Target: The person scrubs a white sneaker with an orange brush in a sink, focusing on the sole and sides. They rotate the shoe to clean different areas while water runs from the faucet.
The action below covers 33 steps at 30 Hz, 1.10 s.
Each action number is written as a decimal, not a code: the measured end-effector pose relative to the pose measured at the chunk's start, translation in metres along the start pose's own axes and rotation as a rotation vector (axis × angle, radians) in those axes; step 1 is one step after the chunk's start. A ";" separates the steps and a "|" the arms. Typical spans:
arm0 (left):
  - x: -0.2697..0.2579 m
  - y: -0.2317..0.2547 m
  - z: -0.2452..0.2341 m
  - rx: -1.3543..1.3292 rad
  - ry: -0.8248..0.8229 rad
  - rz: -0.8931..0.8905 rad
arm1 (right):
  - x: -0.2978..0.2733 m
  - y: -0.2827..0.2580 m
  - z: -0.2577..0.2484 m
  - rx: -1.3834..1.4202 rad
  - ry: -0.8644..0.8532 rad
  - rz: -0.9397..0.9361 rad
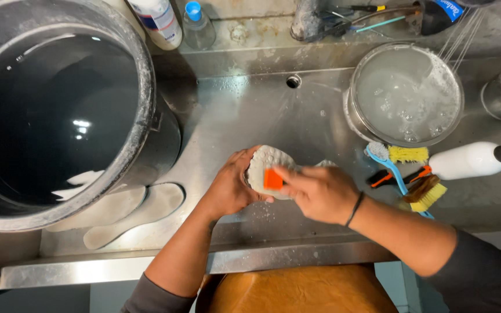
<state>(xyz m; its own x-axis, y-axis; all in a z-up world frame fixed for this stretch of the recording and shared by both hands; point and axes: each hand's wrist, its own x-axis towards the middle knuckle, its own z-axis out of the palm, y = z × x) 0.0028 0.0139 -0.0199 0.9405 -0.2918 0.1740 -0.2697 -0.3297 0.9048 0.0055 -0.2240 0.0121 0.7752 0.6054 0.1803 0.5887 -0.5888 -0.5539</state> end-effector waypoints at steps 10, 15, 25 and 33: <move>0.006 0.016 -0.009 -0.042 -0.098 -0.111 | 0.004 0.086 -0.084 -0.468 0.024 0.390; 0.005 0.017 -0.002 0.019 -0.230 -0.192 | 0.000 0.155 -0.124 -0.575 -0.342 1.078; 0.005 0.023 0.004 -0.012 -0.030 -0.140 | -0.005 -0.001 -0.018 -0.016 0.212 0.171; 0.002 0.017 -0.002 0.054 0.028 -0.230 | -0.029 0.072 -0.022 -0.334 -0.066 0.545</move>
<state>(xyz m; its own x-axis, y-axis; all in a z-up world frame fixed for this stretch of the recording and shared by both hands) 0.0005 0.0093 -0.0034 0.9835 -0.1792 -0.0230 -0.0577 -0.4322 0.9000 0.0306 -0.2958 -0.0147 0.9738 0.1976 -0.1122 0.1620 -0.9501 -0.2665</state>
